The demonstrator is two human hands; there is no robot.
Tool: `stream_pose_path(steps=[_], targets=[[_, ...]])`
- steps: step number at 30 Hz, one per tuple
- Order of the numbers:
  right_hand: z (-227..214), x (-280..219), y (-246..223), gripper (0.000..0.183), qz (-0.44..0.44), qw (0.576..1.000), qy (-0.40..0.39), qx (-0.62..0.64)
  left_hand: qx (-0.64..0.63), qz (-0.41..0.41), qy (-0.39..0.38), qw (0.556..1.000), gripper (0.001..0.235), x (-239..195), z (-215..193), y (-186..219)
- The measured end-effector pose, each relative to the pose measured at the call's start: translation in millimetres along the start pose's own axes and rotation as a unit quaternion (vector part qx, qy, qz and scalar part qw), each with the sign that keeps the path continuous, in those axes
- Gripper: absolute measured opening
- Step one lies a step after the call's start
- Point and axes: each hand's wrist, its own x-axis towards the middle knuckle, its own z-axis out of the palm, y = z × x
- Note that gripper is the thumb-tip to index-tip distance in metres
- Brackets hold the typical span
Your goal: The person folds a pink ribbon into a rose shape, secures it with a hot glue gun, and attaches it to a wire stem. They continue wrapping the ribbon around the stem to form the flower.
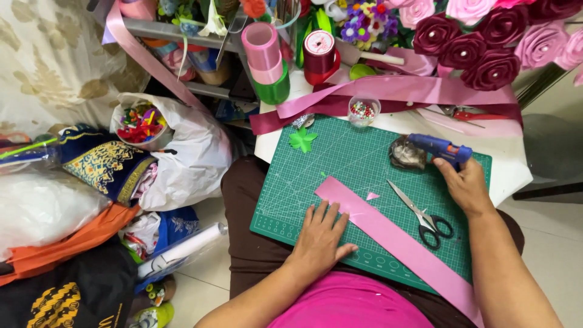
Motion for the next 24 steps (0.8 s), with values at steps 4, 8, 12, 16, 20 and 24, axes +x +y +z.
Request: stream_pose_path(steps=[4,8,12,16,20,24], targets=[[-4,-5,-15,0.039,0.037,0.999,-0.015,-0.010,0.008,-0.003,-0.012,1.000,0.075,2,-2,1],[-8,-8,-37,0.048,0.050,0.998,-0.019,-0.025,0.008,-0.007,-0.023,1.000,0.076,3,-2,2],[-19,-26,-76,0.072,0.072,0.994,0.006,-0.078,0.003,-0.003,-0.021,1.000,0.075,3,-3,1],[-4,-64,-73,0.063,-0.046,0.981,0.187,-0.027,0.002,-0.010,-0.031,0.999,0.076,2,-1,1],[48,-108,-110,0.019,-0.071,0.972,0.225,0.019,0.006,-0.014,-0.036,0.999,0.077,2,-4,2],[103,-108,-101,0.031,-0.139,0.968,-0.034,-0.208,0.020,-0.008,0.002,1.000,0.074,1,-2,1]])
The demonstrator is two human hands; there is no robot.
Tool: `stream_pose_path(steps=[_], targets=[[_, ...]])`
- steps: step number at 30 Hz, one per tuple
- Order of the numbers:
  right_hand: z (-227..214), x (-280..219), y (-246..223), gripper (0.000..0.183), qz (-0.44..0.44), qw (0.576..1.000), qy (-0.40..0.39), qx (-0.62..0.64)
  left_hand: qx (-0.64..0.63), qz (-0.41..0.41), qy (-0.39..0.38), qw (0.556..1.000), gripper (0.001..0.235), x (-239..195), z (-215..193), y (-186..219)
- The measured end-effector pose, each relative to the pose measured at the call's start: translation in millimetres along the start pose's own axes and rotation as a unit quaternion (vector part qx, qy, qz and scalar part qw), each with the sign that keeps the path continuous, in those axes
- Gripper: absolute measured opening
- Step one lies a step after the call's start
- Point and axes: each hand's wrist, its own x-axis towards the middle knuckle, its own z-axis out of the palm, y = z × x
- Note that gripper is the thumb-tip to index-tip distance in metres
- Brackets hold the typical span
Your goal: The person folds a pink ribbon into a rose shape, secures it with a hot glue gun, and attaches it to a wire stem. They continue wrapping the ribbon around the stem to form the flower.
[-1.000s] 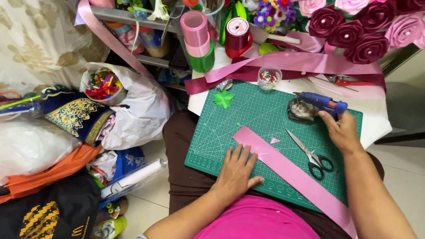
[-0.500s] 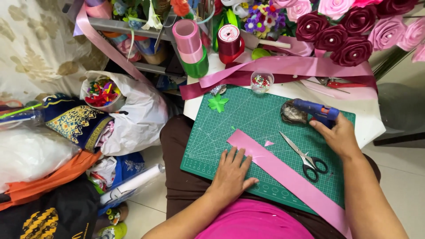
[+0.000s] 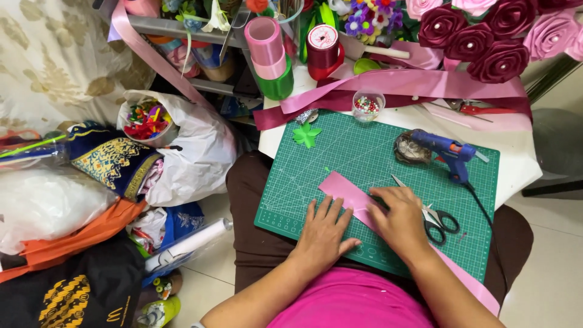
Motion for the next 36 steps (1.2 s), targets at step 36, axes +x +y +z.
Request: stream_pose_path(steps=[36], targets=[[39,3,-25,0.019,-0.241,0.953,0.125,-0.133,-0.040,-0.024,0.023,0.999,0.071,-2,-13,-9]])
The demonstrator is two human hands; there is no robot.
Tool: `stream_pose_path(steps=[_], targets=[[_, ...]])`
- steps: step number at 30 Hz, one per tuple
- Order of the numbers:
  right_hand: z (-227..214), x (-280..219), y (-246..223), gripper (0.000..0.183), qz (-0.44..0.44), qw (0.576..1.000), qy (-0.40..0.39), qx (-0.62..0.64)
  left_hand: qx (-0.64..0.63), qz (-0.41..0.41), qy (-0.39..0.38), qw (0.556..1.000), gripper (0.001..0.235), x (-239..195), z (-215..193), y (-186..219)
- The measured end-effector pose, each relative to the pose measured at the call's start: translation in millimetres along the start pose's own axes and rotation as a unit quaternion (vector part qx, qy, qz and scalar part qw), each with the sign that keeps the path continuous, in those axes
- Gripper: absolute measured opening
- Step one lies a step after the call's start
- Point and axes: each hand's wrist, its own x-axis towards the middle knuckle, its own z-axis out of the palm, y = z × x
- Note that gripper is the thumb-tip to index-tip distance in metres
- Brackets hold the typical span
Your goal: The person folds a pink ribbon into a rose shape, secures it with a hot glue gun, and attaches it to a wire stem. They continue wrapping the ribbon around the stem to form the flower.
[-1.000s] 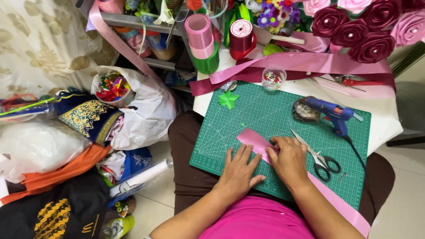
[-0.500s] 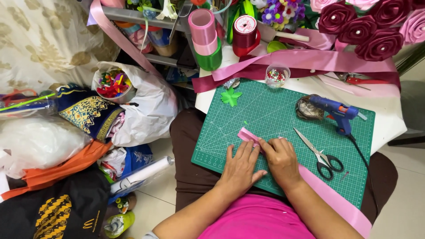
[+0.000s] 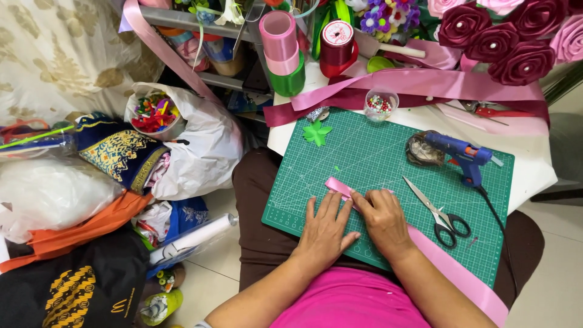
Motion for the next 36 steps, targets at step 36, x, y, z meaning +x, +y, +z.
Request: stream_pose_path(steps=[36], targets=[[-1,2,-4,0.022,-0.004,0.999,-0.027,-0.022,0.025,-0.077,-0.079,0.994,0.087,9,-4,-11]])
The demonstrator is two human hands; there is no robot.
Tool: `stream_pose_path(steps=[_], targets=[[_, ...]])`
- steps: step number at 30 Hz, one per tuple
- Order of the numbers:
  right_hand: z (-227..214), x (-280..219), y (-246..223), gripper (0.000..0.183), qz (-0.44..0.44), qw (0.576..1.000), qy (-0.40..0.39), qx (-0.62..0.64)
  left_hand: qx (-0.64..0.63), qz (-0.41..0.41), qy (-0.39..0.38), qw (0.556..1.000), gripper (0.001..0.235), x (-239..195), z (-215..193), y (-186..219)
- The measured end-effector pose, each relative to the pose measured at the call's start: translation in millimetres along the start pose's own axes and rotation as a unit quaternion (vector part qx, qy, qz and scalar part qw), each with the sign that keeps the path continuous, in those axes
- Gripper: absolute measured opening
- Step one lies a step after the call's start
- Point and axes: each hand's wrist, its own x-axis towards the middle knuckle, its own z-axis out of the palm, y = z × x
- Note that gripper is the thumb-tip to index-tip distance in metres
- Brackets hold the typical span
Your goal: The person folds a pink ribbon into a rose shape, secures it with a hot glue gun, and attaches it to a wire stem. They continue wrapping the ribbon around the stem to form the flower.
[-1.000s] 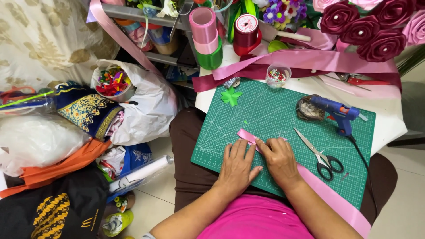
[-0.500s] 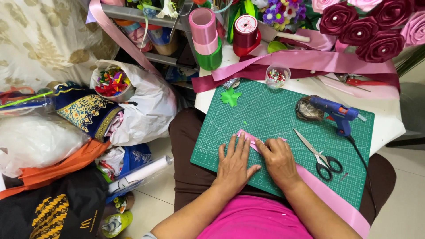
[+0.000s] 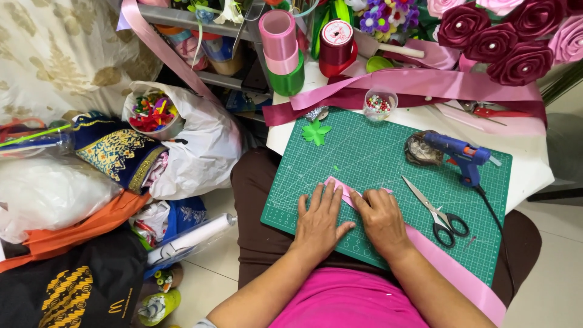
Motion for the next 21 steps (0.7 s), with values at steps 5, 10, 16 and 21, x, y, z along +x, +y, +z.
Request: stream_pose_path(steps=[5,10,16,21], targets=[[-1,3,-2,0.018,0.009,1.000,-0.006,0.008,0.033,0.010,0.034,0.999,0.087,8,9,-11],[7,5,-4,0.022,0.011,1.000,-0.022,0.013,0.064,0.018,0.020,0.998,0.085,9,4,-8],[10,0,-5,0.024,0.016,1.000,-0.013,-0.010,0.101,0.004,-0.030,0.994,0.080,9,-2,0],[-3,-8,0,0.018,0.035,0.999,0.002,0.005,0.063,-0.003,-0.037,0.997,0.086,11,-9,0]])
